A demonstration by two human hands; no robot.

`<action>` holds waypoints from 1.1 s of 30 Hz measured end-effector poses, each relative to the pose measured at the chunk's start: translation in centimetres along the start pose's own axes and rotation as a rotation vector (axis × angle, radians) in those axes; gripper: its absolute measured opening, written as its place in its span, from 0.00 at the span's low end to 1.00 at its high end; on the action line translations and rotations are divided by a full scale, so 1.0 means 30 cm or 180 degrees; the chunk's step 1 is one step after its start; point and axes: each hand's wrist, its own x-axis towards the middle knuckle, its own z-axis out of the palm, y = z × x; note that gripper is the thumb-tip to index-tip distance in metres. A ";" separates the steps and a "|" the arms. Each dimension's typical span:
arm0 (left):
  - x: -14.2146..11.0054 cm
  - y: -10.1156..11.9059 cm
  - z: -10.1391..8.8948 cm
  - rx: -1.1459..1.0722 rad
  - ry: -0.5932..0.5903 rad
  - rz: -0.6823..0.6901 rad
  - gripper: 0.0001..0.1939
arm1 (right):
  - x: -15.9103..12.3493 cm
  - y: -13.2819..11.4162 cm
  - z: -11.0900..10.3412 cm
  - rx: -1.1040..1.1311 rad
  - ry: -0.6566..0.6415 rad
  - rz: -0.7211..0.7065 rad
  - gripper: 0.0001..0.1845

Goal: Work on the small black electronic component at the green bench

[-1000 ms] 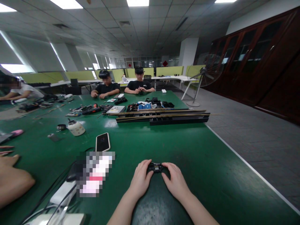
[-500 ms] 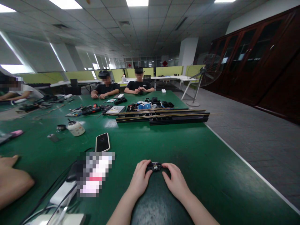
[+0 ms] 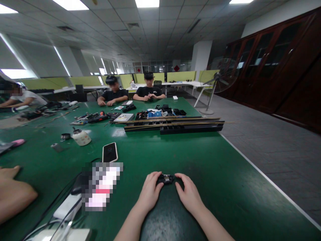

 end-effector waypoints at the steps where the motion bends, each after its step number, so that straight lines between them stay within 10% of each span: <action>1: 0.000 0.000 0.000 0.0010 -0.0002 0.0004 0.19 | 0.000 0.000 0.000 0.0004 -0.0001 -0.0001 0.16; 33: -0.011 0.022 -0.015 0.0275 -0.0322 0.0256 0.21 | 0.001 -0.029 -0.020 -0.0137 -0.0585 -0.0178 0.09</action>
